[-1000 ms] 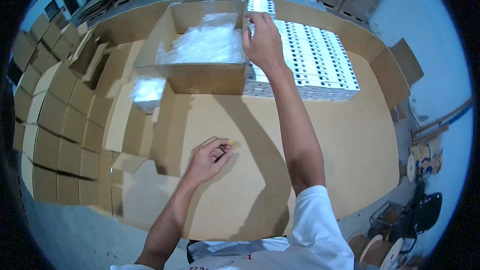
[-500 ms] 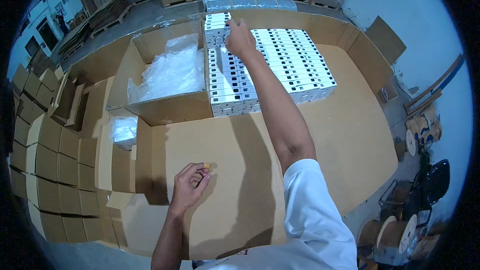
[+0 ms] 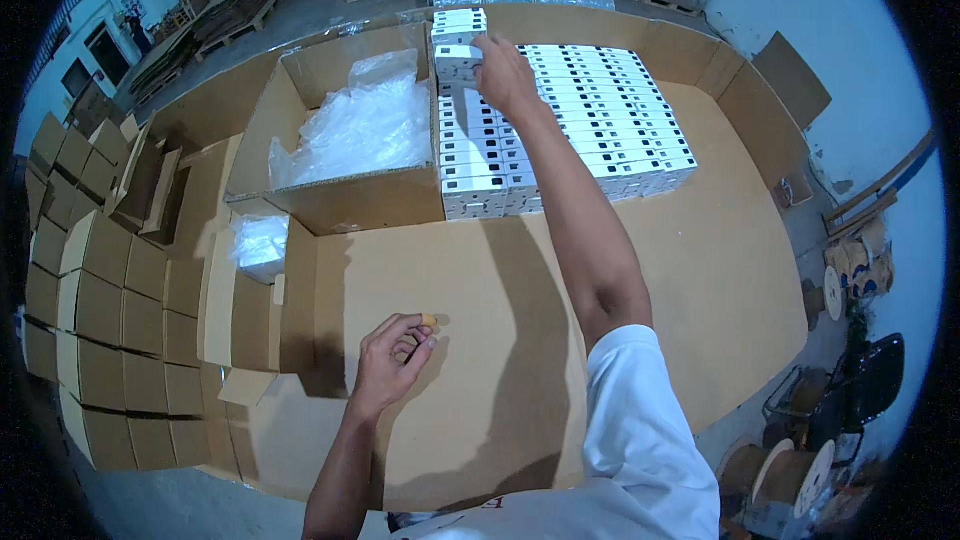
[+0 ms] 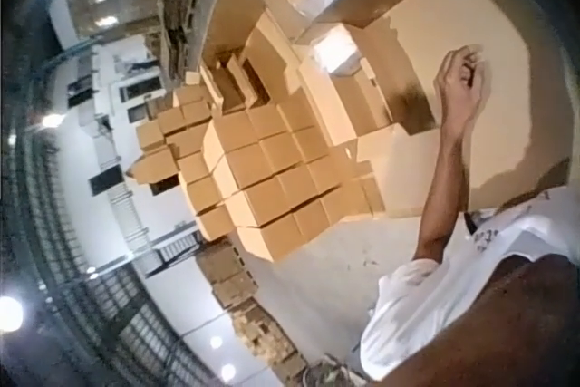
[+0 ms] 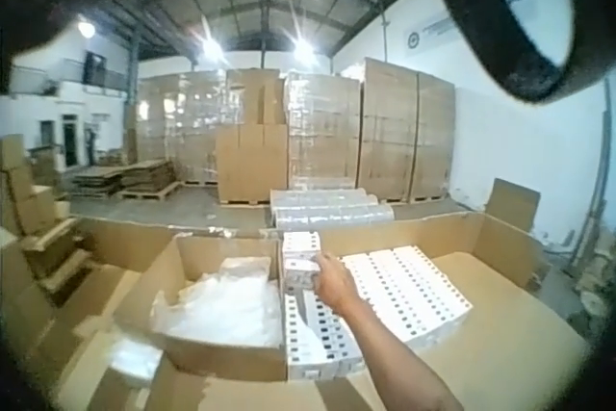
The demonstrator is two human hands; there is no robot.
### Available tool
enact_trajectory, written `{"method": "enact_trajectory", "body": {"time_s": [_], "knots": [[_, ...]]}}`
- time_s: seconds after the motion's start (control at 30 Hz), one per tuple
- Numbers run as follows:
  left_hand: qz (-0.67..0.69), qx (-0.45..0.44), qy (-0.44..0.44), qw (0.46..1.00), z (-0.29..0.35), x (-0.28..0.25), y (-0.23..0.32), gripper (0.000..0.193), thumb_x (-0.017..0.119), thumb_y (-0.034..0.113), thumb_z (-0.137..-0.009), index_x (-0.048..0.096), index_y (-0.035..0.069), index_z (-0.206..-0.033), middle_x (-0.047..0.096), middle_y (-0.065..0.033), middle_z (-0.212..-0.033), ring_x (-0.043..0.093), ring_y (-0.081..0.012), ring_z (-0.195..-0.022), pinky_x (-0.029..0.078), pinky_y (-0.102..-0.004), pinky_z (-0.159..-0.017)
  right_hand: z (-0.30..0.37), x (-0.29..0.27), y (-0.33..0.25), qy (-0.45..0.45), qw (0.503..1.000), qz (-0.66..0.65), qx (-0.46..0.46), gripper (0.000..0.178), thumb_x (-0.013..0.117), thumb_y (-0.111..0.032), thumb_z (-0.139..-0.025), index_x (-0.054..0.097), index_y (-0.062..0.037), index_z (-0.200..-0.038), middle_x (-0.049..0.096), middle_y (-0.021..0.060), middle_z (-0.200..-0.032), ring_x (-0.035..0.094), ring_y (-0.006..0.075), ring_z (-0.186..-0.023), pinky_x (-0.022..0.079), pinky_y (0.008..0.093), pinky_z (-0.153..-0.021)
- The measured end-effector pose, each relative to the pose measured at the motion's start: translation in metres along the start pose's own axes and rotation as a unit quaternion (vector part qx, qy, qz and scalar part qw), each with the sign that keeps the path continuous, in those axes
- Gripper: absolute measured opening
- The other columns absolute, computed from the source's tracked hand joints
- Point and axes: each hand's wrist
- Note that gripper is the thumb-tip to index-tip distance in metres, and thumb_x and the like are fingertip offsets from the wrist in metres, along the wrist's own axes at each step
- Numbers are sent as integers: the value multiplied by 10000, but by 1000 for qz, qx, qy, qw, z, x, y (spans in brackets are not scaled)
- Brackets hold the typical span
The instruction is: Place white boxes into clear plastic bags and then into cardboard shipping boxes.
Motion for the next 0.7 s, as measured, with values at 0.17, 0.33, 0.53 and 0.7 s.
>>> {"method": "enact_trajectory", "body": {"time_s": [0.17,0.33,0.53,0.7], "knots": [[21,-29,15,999,19,5,-19,219,691,36,-900,648,-29,-1105,654,-82,-950,656,-126,-854,570,-246,-692,58,-20,-17,56,997,2,-44,365,671,-60,-852,600,-88,-1209,600,172,-1191,595,393,-1099,504,486,-916],[146,-70,40,986,34,23,-50,395,651,16,-925,527,-40,-1295,639,-95,-981,636,-133,-881,567,-251,-691,164,-52,-48,71,996,-34,-33,324,690,-41,-834,630,-79,-1149,625,154,-1048,629,384,-965,524,469,-822],[288,-81,41,953,42,21,-47,498,523,129,-1028,319,45,-1475,610,-119,-1002,633,-155,-880,558,-294,-680,304,-63,-98,37,994,-101,-22,295,695,-2,-812,624,-50,-1094,618,144,-1007,655,357,-840,547,440,-730],[277,-80,-36,957,48,20,-38,460,421,309,-1079,374,55,-1459,649,-115,-909,649,-162,-834,554,-288,-663,367,-61,-119,-21,990,-142,9,293,691,23,-806,623,-49,-1082,615,133,-1014,673,329,-809,558,410,-682]]}}
Point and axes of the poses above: each hand's wrist, its own z-axis away from the middle knuckle, its own x-axis out of the palm, y = z × x
